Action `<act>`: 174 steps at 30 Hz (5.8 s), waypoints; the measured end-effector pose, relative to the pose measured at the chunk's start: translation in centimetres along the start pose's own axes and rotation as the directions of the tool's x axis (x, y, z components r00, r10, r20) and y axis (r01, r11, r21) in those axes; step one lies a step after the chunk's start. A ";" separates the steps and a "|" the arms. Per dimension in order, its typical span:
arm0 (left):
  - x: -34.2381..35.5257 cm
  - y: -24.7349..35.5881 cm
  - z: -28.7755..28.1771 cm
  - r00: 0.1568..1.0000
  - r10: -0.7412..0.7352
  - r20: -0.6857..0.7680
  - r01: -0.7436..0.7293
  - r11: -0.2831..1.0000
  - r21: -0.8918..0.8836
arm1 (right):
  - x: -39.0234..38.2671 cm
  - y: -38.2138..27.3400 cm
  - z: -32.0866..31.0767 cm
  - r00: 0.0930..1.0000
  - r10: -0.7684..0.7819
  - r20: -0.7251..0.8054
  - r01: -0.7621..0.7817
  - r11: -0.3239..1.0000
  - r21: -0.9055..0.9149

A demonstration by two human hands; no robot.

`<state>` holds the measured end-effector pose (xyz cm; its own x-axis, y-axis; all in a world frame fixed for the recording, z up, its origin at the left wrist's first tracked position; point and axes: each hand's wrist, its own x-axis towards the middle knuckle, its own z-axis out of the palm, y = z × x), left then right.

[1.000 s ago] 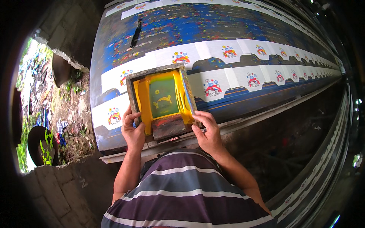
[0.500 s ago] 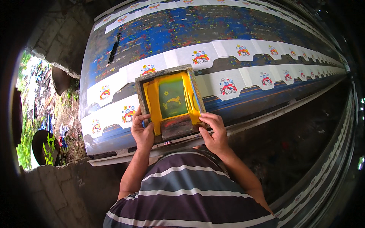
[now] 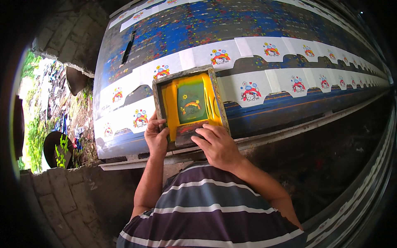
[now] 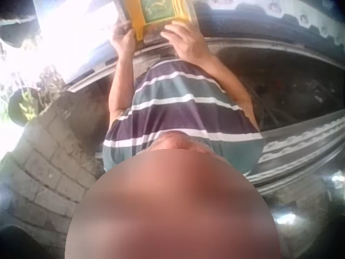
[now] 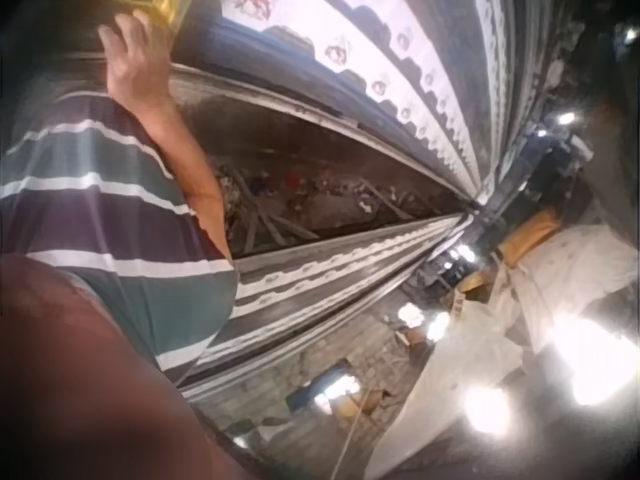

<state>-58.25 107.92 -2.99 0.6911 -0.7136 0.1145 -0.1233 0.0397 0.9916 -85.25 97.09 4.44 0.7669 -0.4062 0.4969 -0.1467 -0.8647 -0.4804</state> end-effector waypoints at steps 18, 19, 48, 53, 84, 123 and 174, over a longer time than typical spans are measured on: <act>-0.3 0.8 0.9 1.000 -0.007 -0.019 0.009 0.993 0.122 | 2.5 -0.9 -0.4 0.980 0.074 0.183 -0.053 0.992 -0.118; -0.3 0.6 0.9 1.000 0.013 -0.017 -0.011 0.992 0.125 | 2.3 -1.0 0.0 0.987 0.053 0.151 -0.030 0.987 -0.155; 0.1 1.3 0.3 0.998 0.034 -0.045 -0.027 0.989 0.147 | 18.3 8.1 4.8 0.982 -0.082 0.169 0.116 0.973 -0.199; 0.0 1.9 0.4 0.999 0.036 -0.041 -0.029 0.985 0.170 | 19.2 7.6 1.7 0.881 -0.177 0.438 0.205 0.979 -0.017; 0.1 0.7 0.1 0.999 0.041 0.011 -0.041 0.996 0.085 | 5.9 1.1 -0.1 0.972 0.038 0.230 -0.028 0.999 -0.045; -3.1 1.6 23.8 1.000 -0.007 -0.009 0.007 0.998 -0.070 | -9.6 15.3 -15.6 0.988 0.109 -0.108 -0.105 0.994 0.041; -2.6 2.6 23.0 1.000 0.027 0.009 -0.028 0.984 0.175 | -0.1 20.0 -13.8 0.977 -0.010 0.214 0.031 0.995 -0.091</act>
<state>-76.73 93.78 -2.06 0.6814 -0.7183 0.1405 -0.2653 -0.0634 0.9621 -96.91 75.72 4.74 0.8843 -0.3246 0.3356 -0.1798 -0.9001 -0.3969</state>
